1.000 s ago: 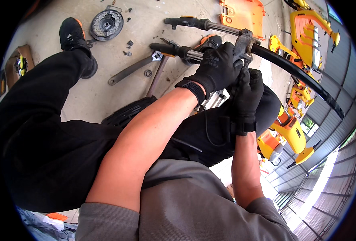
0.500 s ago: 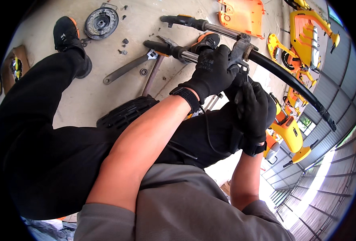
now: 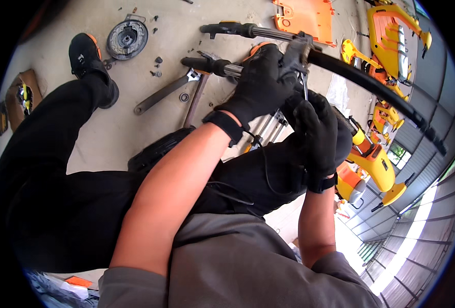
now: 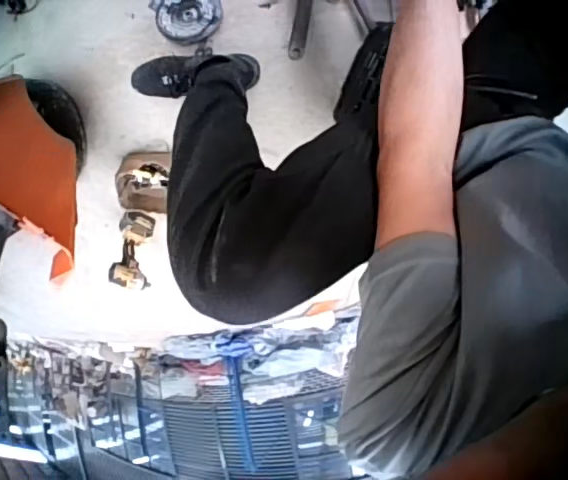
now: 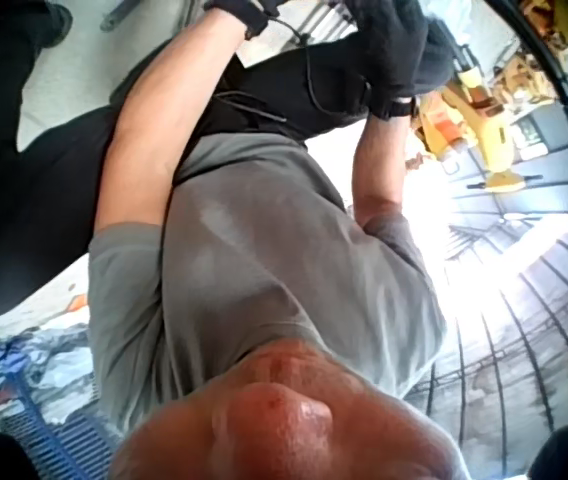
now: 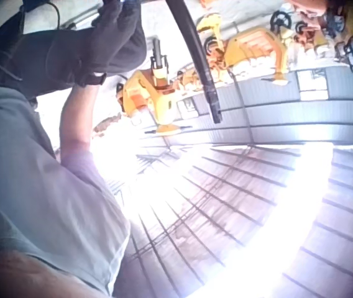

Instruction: The person disassembles motorcycle front forks by hand and with a wrench and hammer while sitting on the floor, turning the forks over to inspect and work on different sides.

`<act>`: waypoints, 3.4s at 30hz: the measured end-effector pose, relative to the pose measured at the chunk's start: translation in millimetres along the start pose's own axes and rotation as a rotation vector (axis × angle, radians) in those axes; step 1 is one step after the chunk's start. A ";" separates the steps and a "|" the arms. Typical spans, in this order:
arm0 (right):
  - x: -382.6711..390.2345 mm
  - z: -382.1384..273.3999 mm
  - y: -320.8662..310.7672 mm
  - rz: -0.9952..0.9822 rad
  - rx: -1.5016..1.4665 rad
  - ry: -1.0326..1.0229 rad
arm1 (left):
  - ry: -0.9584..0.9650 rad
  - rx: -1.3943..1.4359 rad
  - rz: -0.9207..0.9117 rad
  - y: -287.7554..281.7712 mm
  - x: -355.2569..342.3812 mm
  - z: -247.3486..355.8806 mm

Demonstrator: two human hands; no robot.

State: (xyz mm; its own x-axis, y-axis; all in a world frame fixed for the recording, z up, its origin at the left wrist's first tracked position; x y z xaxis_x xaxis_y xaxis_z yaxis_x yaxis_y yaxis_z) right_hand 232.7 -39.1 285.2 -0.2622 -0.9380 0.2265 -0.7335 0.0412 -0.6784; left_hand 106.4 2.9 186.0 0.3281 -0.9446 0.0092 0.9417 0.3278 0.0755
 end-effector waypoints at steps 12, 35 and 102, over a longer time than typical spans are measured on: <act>-15.3 -38.2 37.0 -0.143 -0.222 -0.108 | 0.517 -0.544 -0.195 -38.7 -34.3 34.7; -37.0 -86.0 75.8 0.087 -0.259 -0.612 | -0.250 -0.325 -0.042 -103.5 -82.2 17.1; -36.1 -65.2 101.3 0.101 -0.397 -0.361 | -0.039 -0.585 0.024 -100.5 -69.0 42.1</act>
State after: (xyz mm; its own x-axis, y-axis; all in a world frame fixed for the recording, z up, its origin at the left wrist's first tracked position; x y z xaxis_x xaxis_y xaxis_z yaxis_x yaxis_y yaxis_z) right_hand 127.0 21.4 253.9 -0.1624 -0.9784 -0.1280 -0.9146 0.1979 -0.3527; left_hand -14.0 34.5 219.7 0.3575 -0.9330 0.0412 0.8220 0.2935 -0.4880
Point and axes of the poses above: each hand's wrist, its own x-axis away from the middle knuckle, its own y-axis out of the palm, z = x × y, the point moved 9 cm from there along -x, towards the middle knuckle, and after that the axes turned 13 degrees about z, right-handed, at the moved point
